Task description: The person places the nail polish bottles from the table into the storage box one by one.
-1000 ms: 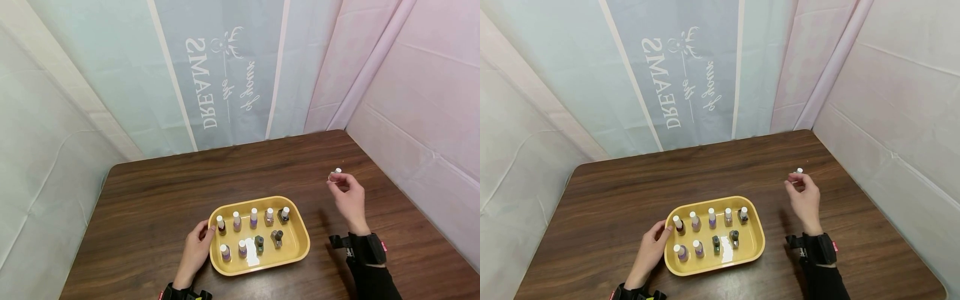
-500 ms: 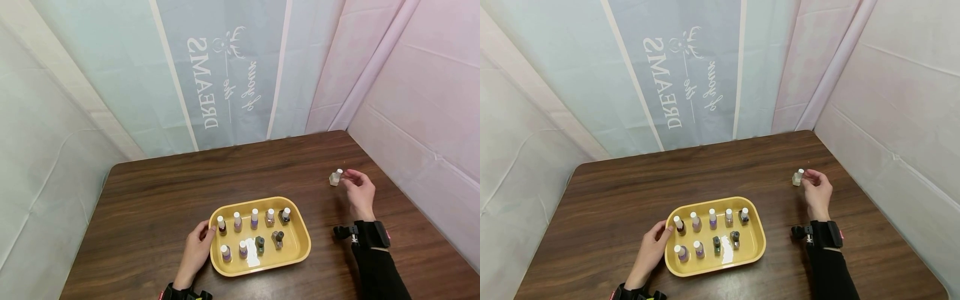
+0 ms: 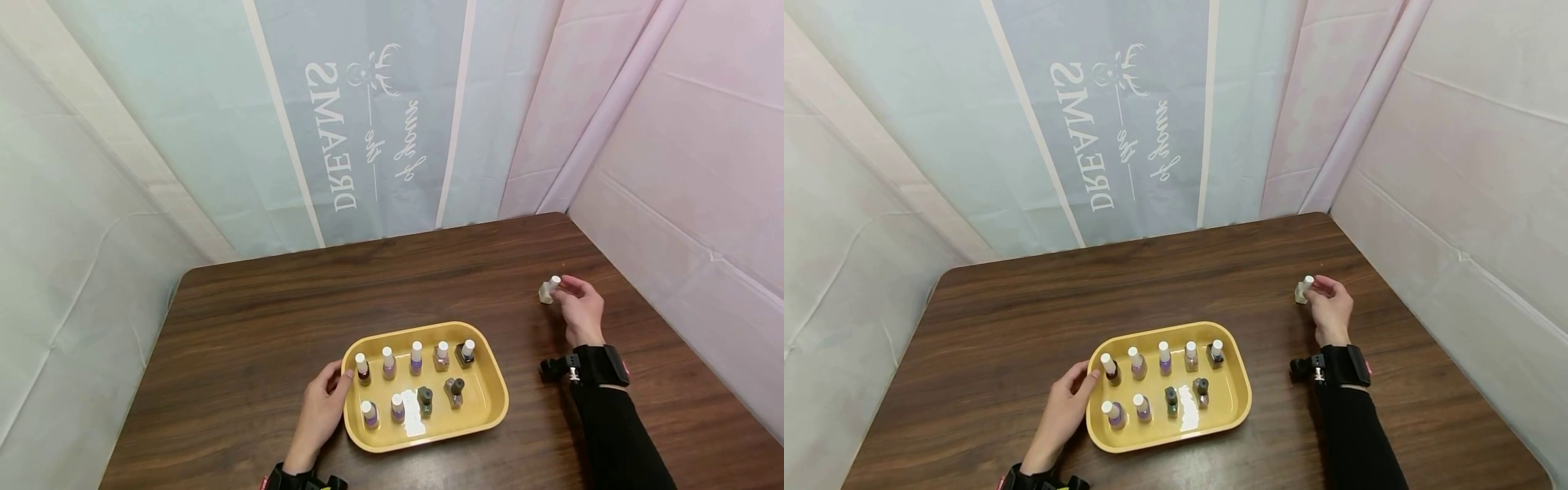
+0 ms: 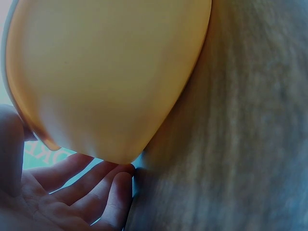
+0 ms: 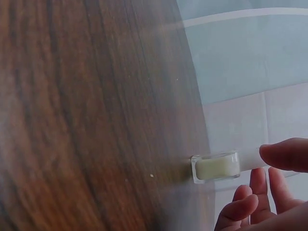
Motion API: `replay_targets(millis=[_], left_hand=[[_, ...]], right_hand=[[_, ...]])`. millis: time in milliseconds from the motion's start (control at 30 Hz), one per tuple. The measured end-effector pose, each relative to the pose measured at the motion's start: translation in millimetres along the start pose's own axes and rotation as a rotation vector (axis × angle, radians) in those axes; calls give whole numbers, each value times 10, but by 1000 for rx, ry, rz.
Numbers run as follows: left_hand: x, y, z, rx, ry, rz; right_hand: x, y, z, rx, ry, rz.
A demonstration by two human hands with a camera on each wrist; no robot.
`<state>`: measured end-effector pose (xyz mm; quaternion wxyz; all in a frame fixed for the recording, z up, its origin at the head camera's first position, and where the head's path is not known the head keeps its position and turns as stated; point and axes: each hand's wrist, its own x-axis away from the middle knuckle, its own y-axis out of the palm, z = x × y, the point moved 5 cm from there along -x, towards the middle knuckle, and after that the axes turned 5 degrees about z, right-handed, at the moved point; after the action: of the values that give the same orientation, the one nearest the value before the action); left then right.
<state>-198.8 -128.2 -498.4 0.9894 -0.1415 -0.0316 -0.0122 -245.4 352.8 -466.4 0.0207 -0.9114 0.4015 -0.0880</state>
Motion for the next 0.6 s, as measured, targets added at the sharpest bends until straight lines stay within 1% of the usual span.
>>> replay_targets(millis=[367,600], left_hand=[[-1,1,0,0,-5,6],[9,-2,13,11,-13,3]], right_hand=[[-59,48,49,45,52,-20],[-98,75,69,84,34,-10]])
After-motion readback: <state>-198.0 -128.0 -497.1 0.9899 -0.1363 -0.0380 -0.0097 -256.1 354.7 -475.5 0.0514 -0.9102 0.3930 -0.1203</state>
